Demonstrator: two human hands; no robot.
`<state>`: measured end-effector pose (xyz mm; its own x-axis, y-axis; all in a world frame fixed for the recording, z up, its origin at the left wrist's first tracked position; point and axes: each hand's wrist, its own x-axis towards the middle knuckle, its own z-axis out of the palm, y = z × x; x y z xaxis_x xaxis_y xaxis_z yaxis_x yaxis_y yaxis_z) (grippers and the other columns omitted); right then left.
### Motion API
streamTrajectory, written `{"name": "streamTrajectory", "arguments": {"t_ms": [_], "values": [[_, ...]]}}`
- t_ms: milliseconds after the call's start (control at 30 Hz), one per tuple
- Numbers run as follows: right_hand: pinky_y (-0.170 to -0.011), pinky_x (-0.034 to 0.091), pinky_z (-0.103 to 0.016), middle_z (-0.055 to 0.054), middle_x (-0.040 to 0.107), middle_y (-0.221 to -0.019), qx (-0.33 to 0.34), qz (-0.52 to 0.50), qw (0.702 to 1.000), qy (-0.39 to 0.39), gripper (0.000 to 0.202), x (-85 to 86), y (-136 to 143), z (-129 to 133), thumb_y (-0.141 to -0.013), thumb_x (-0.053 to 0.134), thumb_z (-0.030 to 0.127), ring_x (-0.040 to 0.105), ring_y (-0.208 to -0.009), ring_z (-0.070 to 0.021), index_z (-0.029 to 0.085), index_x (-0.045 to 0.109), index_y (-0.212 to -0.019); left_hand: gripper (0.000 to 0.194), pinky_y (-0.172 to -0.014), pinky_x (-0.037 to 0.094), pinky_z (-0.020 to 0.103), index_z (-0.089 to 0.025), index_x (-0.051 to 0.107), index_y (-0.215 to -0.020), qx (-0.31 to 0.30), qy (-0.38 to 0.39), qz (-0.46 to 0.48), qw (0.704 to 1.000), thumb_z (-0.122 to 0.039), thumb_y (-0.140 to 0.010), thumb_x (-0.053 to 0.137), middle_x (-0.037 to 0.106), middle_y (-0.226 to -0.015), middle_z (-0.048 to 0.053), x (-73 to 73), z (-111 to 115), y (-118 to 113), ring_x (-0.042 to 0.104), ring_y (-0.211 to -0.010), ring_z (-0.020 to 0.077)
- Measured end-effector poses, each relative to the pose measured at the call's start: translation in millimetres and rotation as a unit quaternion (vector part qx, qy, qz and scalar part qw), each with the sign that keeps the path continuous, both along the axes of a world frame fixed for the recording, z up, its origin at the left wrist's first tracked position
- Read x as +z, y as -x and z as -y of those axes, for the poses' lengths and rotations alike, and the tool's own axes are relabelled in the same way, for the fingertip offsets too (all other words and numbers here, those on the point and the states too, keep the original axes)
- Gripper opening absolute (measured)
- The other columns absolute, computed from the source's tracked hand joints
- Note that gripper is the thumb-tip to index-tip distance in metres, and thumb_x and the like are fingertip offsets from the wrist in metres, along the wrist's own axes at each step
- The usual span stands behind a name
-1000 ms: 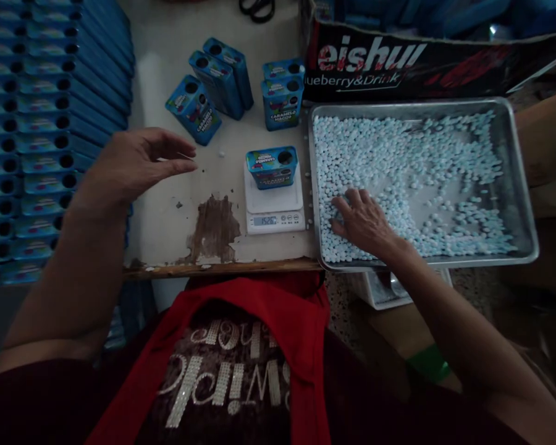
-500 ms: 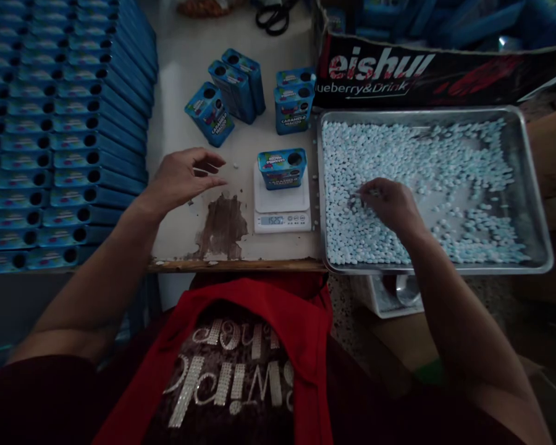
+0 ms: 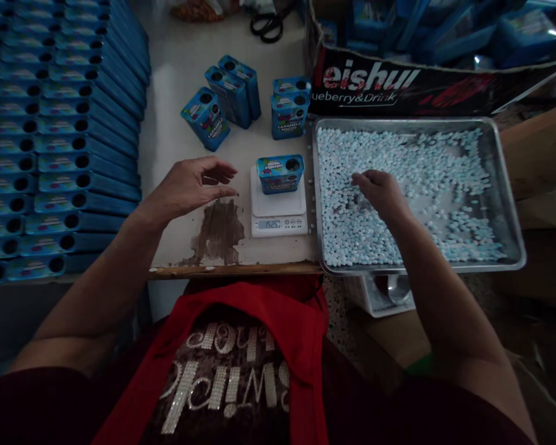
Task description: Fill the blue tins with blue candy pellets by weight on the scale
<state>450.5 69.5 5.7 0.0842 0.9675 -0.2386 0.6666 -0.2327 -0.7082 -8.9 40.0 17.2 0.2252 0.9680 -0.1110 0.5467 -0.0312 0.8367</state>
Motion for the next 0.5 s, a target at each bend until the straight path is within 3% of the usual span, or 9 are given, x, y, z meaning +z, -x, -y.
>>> {"name": "streamTrajectory", "arguments": {"t_ms": [100,200,333,500], "values": [[-0.055,0.027,-0.032,0.009,0.034,-0.064,-0.009,-0.182,0.982,0.054,0.080,7.5,12.0,-11.4,-0.071,0.088,0.103,0.027,-0.055,-0.0137,0.032,0.054,-0.084,0.046,-0.109,0.071,0.051,-0.024,0.088,-0.125,0.004,0.001,0.007,1.000,-0.041,-0.085,0.101,0.089,-0.122,0.011,-1.6,-1.3,-2.5,0.085,-0.114,0.0323],[-0.055,0.032,-0.028,0.010,0.033,-0.068,0.032,-0.276,0.957,0.085,0.085,25.8,32.0,-19.3,-0.073,0.090,0.101,0.026,-0.057,-0.0122,0.031,0.043,-0.085,0.048,-0.107,0.072,0.051,-0.024,0.087,-0.123,0.015,0.011,0.023,1.000,-0.048,-0.084,0.101,0.089,-0.118,0.012,-1.4,-4.8,-5.5,0.085,-0.113,0.0327],[-0.060,0.048,-0.031,0.002,0.055,-0.078,0.101,-0.289,0.951,0.036,0.060,57.4,64.3,-21.0,-0.093,0.087,0.081,0.048,-0.065,-0.0154,0.029,0.059,-0.088,0.061,-0.109,0.071,0.052,-0.024,0.085,-0.133,0.011,0.019,0.057,0.998,-0.052,-0.082,0.102,0.088,-0.125,0.012,9.7,-7.8,-15.1,0.084,-0.120,0.0340],[-0.062,0.048,-0.034,0.000,0.055,-0.074,0.176,-0.236,0.954,-0.050,0.047,84.4,102.1,-13.6,-0.104,0.085,0.074,0.054,-0.067,-0.0179,0.028,0.082,-0.096,0.078,-0.122,0.064,0.054,-0.026,0.077,-0.150,-0.009,-0.034,0.083,0.996,-0.053,-0.083,0.107,0.081,-0.153,0.015,23.5,-7.6,-41.8,0.075,-0.147,0.0382]]}}
